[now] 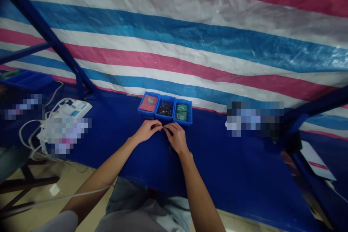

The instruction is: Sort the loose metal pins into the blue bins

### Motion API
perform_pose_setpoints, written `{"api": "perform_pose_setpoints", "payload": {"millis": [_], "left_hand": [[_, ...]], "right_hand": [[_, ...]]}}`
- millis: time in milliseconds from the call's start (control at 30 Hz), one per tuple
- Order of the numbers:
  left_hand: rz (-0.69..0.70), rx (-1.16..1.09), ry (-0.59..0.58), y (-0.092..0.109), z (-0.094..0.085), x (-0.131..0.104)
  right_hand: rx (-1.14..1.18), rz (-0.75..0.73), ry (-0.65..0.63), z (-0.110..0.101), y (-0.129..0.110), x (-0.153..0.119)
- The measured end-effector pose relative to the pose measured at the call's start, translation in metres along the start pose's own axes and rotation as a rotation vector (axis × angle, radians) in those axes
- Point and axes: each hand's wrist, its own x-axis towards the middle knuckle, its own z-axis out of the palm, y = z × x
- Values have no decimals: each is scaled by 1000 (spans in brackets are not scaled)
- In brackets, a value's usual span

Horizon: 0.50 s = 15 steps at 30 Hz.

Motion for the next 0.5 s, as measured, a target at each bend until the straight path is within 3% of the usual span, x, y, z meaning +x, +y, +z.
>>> {"api": "perform_pose_setpoints", "payload": {"millis": [500], "left_hand": [[-20, 17, -25, 4, -1, 0]], "right_hand": [[36, 40, 18, -1, -2, 1]]}}
